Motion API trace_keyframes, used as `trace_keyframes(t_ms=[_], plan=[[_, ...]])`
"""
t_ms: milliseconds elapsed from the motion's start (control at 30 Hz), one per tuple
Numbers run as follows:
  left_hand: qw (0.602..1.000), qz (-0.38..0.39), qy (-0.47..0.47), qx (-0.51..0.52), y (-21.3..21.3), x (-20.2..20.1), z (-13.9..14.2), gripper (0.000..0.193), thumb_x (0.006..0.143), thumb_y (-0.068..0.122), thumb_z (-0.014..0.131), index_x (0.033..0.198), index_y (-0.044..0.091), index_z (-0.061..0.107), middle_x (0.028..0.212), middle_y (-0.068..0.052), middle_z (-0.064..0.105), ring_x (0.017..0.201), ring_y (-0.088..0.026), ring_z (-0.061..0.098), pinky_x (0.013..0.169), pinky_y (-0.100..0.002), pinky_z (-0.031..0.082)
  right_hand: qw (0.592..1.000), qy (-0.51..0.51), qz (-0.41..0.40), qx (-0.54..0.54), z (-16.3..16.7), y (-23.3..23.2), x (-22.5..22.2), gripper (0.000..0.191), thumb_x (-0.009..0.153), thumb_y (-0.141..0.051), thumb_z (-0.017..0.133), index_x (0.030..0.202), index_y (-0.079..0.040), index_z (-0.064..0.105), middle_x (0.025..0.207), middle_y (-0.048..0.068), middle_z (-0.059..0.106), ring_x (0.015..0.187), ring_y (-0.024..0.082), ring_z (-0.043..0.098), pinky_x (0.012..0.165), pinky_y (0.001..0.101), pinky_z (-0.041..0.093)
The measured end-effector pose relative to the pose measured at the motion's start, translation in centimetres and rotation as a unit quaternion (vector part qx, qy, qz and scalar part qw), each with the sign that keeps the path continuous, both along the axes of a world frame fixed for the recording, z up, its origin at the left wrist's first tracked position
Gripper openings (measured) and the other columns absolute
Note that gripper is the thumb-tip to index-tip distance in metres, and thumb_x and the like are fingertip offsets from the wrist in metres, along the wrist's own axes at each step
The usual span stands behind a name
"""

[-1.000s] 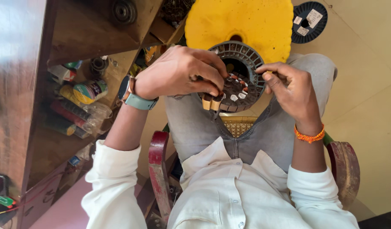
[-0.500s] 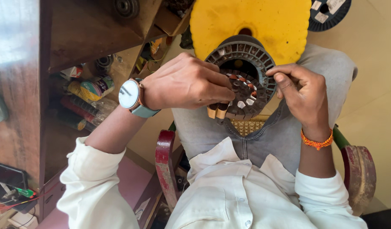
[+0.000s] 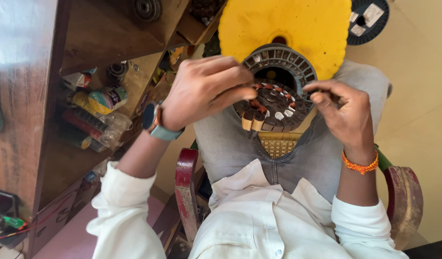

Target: The person sits in a workshop with a motor armature clamped in a yellow holder at their lap. They use a small hand tool to work on the copper commutator, rotating the armature to reach different sections and steadying it with the other hand.

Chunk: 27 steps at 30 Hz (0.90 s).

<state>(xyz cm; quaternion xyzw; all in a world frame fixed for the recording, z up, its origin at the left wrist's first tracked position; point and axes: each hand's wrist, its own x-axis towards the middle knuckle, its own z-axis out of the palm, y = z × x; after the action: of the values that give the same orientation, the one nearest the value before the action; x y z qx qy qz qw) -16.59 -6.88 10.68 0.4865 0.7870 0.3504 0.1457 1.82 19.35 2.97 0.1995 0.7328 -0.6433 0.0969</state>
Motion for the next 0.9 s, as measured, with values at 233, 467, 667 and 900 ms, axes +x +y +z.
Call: trace_keyframes(t_ms=[233, 467, 667, 900], plan=[[0.992, -0.106, -0.009, 0.074, -0.8, 1.0, -0.1, 0.058, 0.076, 0.049, 0.078, 0.118, 0.010, 0.070, 0.124, -0.007, 0.068, 0.116, -0.031, 0.062, 0.100, -0.043, 0.050, 0.999, 0.020, 0.010, 0.023, -0.5, 0.8, 0.5, 0.027, 0.102, -0.023, 0.074, 0.107, 0.003, 0.074, 0.092, 0.002, 0.073, 0.081, 0.003, 0.061, 0.073, 0.0192, 0.047], [0.986, -0.072, -0.152, -0.012, -0.2, 2.5, -4.7, 0.048, 0.079, 0.008, 0.078, 0.126, 0.013, 0.074, 0.132, -0.003, 0.071, 0.120, -0.024, 0.068, 0.104, -0.037, 0.054, 0.997, 0.010, 0.020, 0.071, 0.9, 0.5, 0.1, 0.020, 0.100, -0.016, 0.075, 0.106, 0.003, 0.076, 0.082, 0.001, 0.065, 0.072, 0.005, 0.049, 0.064, 0.0212, 0.040], [0.966, -0.057, -0.244, 0.064, -0.5, 3.0, -6.5, 0.035, 0.082, 0.011, 0.081, 0.116, 0.007, 0.073, 0.124, -0.007, 0.072, 0.121, -0.023, 0.066, 0.109, -0.037, 0.050, 0.996, -0.012, -0.027, -0.083, 5.2, -0.6, 0.7, 0.016, 0.099, -0.014, 0.072, 0.103, 0.001, 0.076, 0.075, -0.006, 0.062, 0.062, 0.000, 0.043, 0.055, 0.0191, 0.031], [0.932, -0.075, -0.328, 0.137, -0.2, 3.0, -7.8, 0.030, 0.088, 0.012, 0.081, 0.114, 0.003, 0.069, 0.120, -0.006, 0.067, 0.120, -0.021, 0.062, 0.110, -0.038, 0.049, 0.993, 0.098, 0.066, 0.015, 8.9, -6.3, -0.2, 0.007, 0.096, -0.005, 0.073, 0.100, 0.001, 0.073, 0.072, -0.007, 0.054, 0.063, 0.000, 0.038, 0.054, 0.0203, 0.028]])
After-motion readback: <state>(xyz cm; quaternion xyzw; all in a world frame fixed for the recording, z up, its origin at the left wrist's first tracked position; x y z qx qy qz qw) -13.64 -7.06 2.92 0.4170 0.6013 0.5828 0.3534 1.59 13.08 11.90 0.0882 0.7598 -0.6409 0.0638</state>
